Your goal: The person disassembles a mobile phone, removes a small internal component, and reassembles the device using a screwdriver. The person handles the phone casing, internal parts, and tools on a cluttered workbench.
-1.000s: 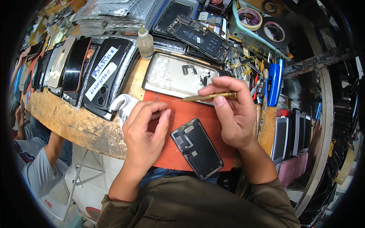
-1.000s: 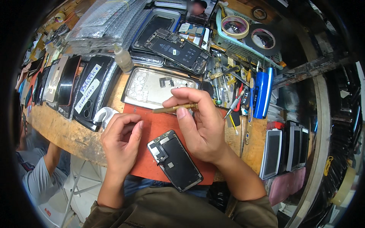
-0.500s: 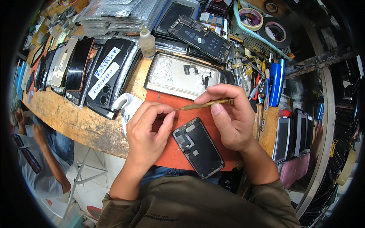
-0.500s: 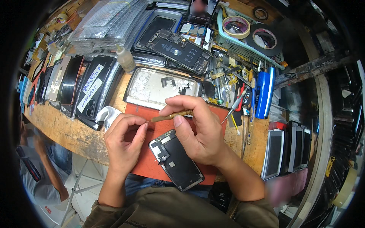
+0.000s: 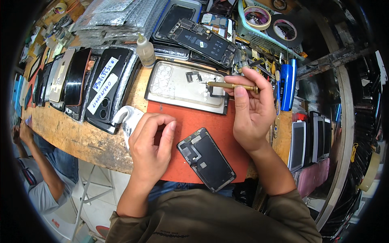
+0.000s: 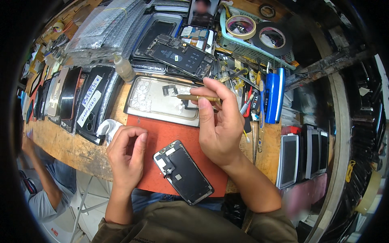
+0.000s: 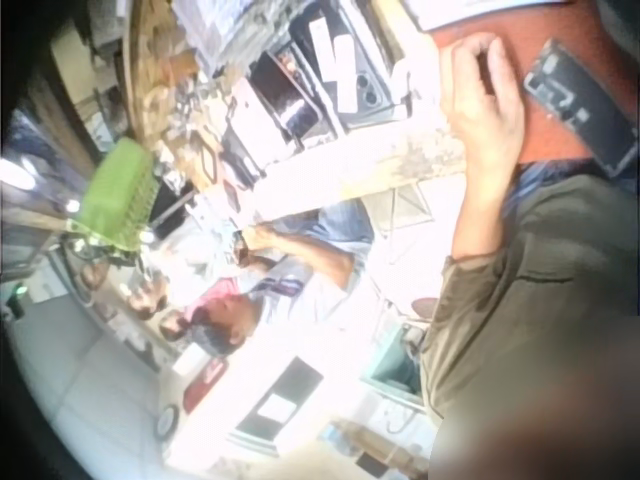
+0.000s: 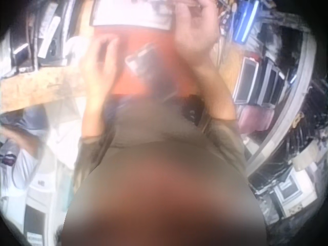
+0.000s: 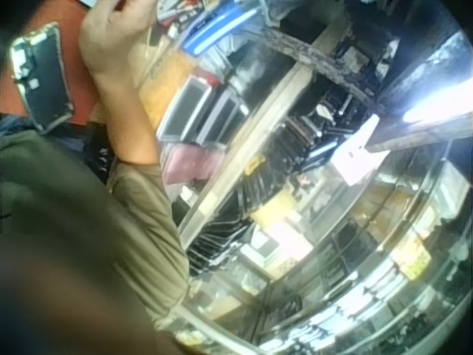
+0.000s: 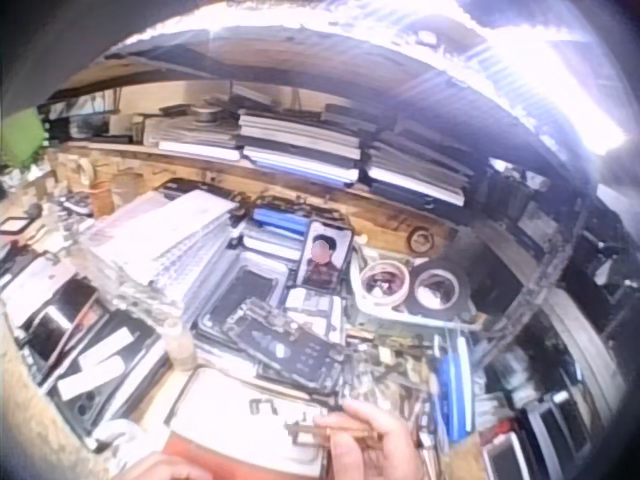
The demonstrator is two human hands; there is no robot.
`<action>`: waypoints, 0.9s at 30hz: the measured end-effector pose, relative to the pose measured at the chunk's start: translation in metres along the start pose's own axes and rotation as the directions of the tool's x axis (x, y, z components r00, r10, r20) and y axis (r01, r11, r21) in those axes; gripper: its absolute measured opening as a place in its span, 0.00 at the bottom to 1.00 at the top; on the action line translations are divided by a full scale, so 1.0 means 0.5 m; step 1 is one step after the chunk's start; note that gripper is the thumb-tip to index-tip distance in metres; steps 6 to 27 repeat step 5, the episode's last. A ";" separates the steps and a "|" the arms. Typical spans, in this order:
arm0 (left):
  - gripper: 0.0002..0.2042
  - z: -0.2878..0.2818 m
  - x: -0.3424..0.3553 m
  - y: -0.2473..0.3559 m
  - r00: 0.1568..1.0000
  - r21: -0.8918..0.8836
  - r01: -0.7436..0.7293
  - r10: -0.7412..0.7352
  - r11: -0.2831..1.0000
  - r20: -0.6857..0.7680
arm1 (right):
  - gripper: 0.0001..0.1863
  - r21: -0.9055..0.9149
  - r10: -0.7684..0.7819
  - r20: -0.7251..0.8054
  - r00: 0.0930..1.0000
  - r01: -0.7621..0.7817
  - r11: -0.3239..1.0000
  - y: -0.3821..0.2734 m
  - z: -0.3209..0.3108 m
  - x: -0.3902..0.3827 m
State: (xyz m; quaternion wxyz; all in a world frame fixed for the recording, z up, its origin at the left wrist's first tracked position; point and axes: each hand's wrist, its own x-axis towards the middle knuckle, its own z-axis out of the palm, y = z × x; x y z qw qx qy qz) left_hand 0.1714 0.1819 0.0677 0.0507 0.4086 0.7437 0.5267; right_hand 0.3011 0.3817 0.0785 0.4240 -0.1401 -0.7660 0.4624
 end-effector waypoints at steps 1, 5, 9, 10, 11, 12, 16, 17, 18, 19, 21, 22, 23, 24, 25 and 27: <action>0.02 -0.001 0.000 -0.002 1.000 0.001 0.003 -0.003 1.000 0.012 | 0.22 -0.037 -0.016 0.004 1.000 0.016 0.999 0.002 -0.002 0.001; 0.04 -0.008 -0.006 -0.014 0.999 0.006 0.009 -0.010 1.000 0.051 | 0.23 -0.036 -0.018 -0.007 1.000 0.018 0.999 0.003 -0.006 0.001; 0.04 -0.008 -0.006 -0.014 0.999 0.006 0.009 -0.010 1.000 0.051 | 0.23 -0.036 -0.018 -0.007 1.000 0.018 0.999 0.003 -0.006 0.001; 0.04 -0.008 -0.006 -0.014 0.999 0.006 0.009 -0.010 1.000 0.051 | 0.23 -0.036 -0.018 -0.007 1.000 0.018 0.999 0.003 -0.006 0.001; 0.04 -0.008 -0.006 -0.014 0.999 0.006 0.009 -0.010 1.000 0.051 | 0.23 -0.036 -0.018 -0.007 1.000 0.018 0.999 0.003 -0.006 0.001; 0.04 -0.008 -0.006 -0.014 0.999 0.006 0.009 -0.010 1.000 0.051 | 0.23 -0.036 -0.018 -0.007 1.000 0.018 0.999 0.003 -0.006 0.001; 0.04 -0.008 -0.006 -0.014 0.999 0.006 0.009 -0.010 1.000 0.051 | 0.23 -0.036 -0.018 -0.007 1.000 0.018 0.999 0.003 -0.006 0.001; 0.04 -0.008 -0.006 -0.014 0.999 0.006 0.009 -0.010 1.000 0.051 | 0.23 -0.036 -0.018 -0.007 1.000 0.018 0.999 0.003 -0.006 0.001; 0.04 -0.008 -0.006 -0.014 0.999 0.006 0.009 -0.010 1.000 0.051 | 0.23 -0.036 -0.018 -0.007 1.000 0.018 0.999 0.003 -0.006 0.001; 0.04 -0.008 -0.006 -0.014 0.999 0.006 0.009 -0.010 1.000 0.051 | 0.23 -0.036 -0.018 -0.007 1.000 0.018 0.999 0.003 -0.006 0.001; 0.04 -0.008 -0.006 -0.014 0.999 0.006 0.009 -0.010 1.000 0.051 | 0.23 -0.036 -0.018 -0.007 1.000 0.018 0.999 0.003 -0.006 0.001; 0.04 -0.008 -0.006 -0.014 0.999 0.006 0.009 -0.010 1.000 0.051 | 0.23 -0.036 -0.018 -0.007 1.000 0.018 0.999 0.003 -0.006 0.001; 0.04 -0.008 -0.006 -0.014 0.999 0.006 0.009 -0.010 1.000 0.051 | 0.23 -0.036 -0.018 -0.007 1.000 0.018 0.999 0.003 -0.006 0.001; 0.04 -0.008 -0.006 -0.014 0.999 0.006 0.009 -0.010 1.000 0.051 | 0.23 -0.036 -0.018 -0.007 1.000 0.018 0.999 0.003 -0.006 0.001; 0.04 -0.008 -0.006 -0.014 0.999 0.006 0.009 -0.010 1.000 0.051 | 0.23 -0.036 -0.018 -0.007 1.000 0.018 0.999 0.003 -0.006 0.001; 0.04 -0.008 -0.006 -0.014 0.999 0.006 0.009 -0.010 1.000 0.051 | 0.23 -0.036 -0.018 -0.007 1.000 0.018 0.999 0.003 -0.006 0.001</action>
